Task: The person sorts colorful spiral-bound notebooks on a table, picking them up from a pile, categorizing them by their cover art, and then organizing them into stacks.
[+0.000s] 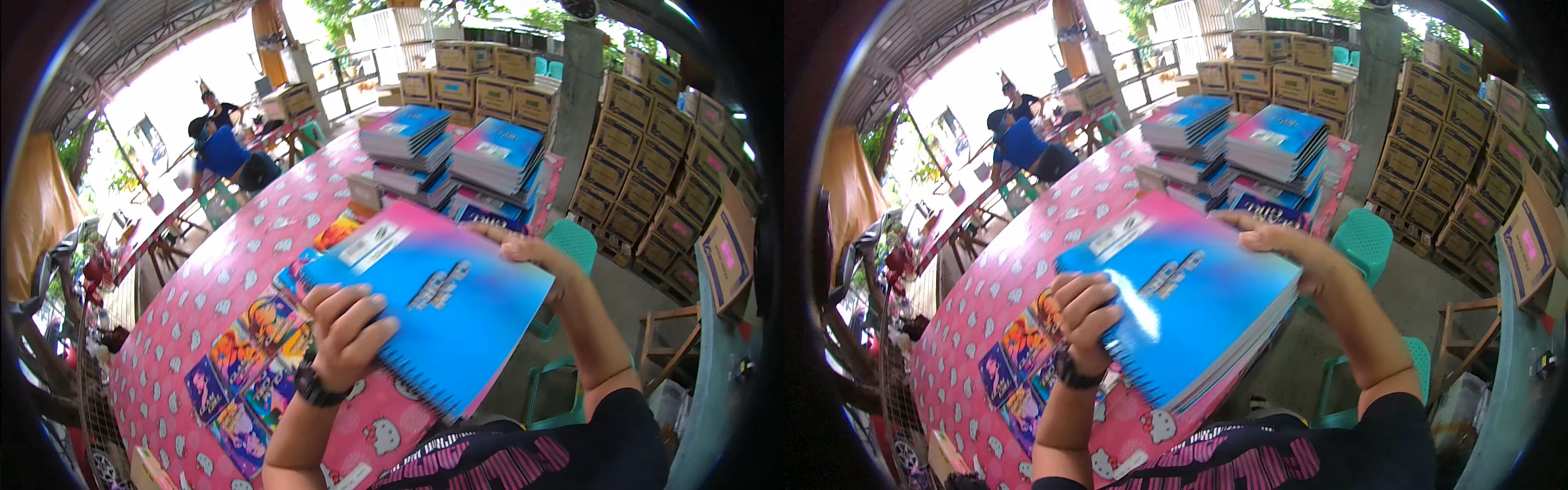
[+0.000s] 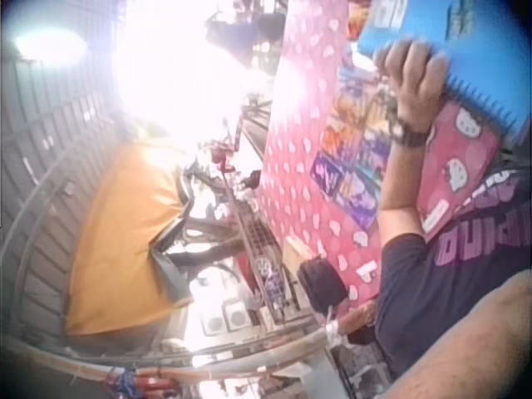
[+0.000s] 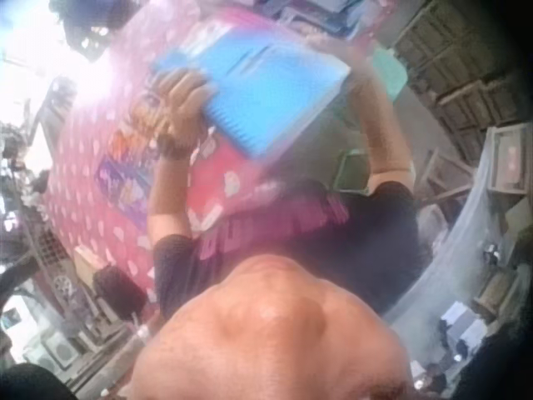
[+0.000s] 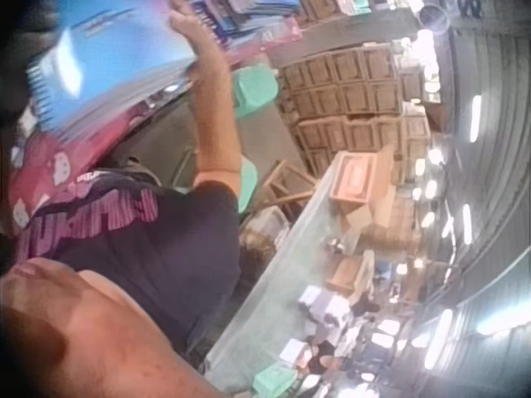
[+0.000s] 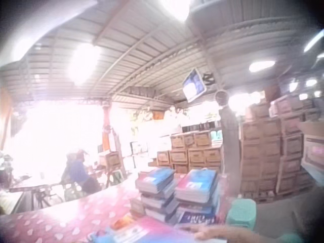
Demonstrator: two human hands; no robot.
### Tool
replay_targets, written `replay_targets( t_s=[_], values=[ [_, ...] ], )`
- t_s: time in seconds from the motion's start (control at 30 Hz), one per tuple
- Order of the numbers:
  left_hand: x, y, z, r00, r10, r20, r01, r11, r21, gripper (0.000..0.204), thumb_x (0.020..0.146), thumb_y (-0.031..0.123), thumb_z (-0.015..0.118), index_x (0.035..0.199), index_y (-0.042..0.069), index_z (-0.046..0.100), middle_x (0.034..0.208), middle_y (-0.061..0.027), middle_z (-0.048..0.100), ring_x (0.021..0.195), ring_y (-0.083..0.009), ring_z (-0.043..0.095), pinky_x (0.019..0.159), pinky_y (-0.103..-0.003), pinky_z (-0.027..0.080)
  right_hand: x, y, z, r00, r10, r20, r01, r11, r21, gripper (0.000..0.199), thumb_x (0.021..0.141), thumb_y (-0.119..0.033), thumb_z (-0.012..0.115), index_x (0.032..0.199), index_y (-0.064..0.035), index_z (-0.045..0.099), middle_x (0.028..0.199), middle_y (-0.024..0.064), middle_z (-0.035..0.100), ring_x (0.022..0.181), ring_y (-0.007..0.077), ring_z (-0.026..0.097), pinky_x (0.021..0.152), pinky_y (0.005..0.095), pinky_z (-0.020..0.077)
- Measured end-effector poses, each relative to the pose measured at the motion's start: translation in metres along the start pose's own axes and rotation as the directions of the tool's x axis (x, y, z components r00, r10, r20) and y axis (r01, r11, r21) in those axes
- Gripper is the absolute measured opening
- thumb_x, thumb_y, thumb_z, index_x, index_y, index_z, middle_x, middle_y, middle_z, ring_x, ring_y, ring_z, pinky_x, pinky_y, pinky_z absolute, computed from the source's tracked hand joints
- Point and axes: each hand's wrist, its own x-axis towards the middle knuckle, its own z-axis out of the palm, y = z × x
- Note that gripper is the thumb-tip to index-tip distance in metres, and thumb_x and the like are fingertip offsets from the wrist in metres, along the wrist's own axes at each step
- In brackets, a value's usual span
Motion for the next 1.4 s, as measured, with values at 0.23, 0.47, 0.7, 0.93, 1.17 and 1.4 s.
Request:
replay_targets(
  t_s=[0.23,0.47,0.7,0.93,1.17,1.4],
  values=[
    [0.135,-0.088,0.200,0.960,0.276,0.044,-0.274,0.961,-0.030,0.042,0.067,0.011,0.065,0.106,0.019,0.052,0.102,-0.0013,0.050,0.103,-0.0217,0.048,0.086,-0.038,0.037,0.033,-0.188,-0.174,0.981,-0.183,0.070,0.195,0.892,-0.408,0.073,0.073,-0.017,0.062,0.139,-0.0051,0.033,0.133,0.0164,0.045,0.107,0.0240,0.055,0.087,0.0323,0.0492],
    [0.133,-0.125,0.300,0.917,-0.059,0.394,0.126,0.982,-0.145,0.060,0.064,0.040,0.075,0.113,0.014,0.052,0.110,-0.0067,0.051,0.112,-0.0292,0.045,0.097,-0.044,0.033,0.107,-0.219,-0.305,0.986,-0.145,-0.085,0.059,0.769,-0.636,0.051,0.083,-0.020,0.062,0.130,-0.0058,0.049,0.131,0.0110,0.050,0.115,0.0186,0.050,0.099,0.0287,0.0383],
    [0.120,-0.124,0.275,0.927,-0.240,0.288,0.285,0.951,-0.124,0.077,0.076,0.056,0.063,0.131,0.007,0.040,0.133,-0.0166,0.041,0.128,-0.0322,0.032,0.109,-0.046,0.018,0.099,-0.214,-0.296,0.793,-0.592,-0.144,0.037,0.283,-0.959,0.049,0.083,-0.028,0.065,0.125,-0.0045,0.054,0.127,0.0109,0.054,0.114,0.0200,0.051,0.099,0.0310,0.0371],
    [-0.087,-0.102,0.057,0.282,-0.859,0.426,0.864,0.035,-0.502,0.037,0.090,0.023,0.057,0.121,0.003,0.050,0.115,-0.0064,0.055,0.102,-0.0145,0.053,0.087,-0.029,0.043,-0.009,-0.003,-0.016,0.693,-0.495,0.524,0.713,0.575,-0.401,0.031,0.073,-0.008,0.072,0.102,0.0000,0.063,0.101,0.0160,0.066,0.097,0.0277,0.062,0.087,0.0372,0.0447],
    [-0.271,0.004,-0.064,-0.256,-0.940,0.224,0.875,-0.324,-0.360,0.022,0.087,0.015,0.058,0.106,0.005,0.057,0.097,-0.0048,0.064,0.084,-0.0116,0.060,0.071,-0.021,0.044,0.203,0.250,0.010,0.861,-0.488,-0.143,0.103,0.444,-0.890,0.017,0.074,-0.007,0.057,0.088,-0.0018,0.065,0.089,0.0182,0.065,0.084,0.0321,0.062,0.078,0.0397,0.0478],
    [-0.281,0.015,-0.082,-0.158,-0.916,0.370,0.834,-0.324,-0.446,0.021,0.086,0.008,0.059,0.105,0.000,0.055,0.100,-0.0098,0.062,0.090,-0.0159,0.061,0.080,-0.027,0.048,0.302,0.292,-0.105,0.731,-0.416,-0.541,-0.626,-0.092,-0.774,0.030,0.088,-0.015,0.042,0.112,-0.0050,0.057,0.123,0.0129,0.054,0.118,0.0309,0.048,0.089,0.0444,0.0462]
  ],
)
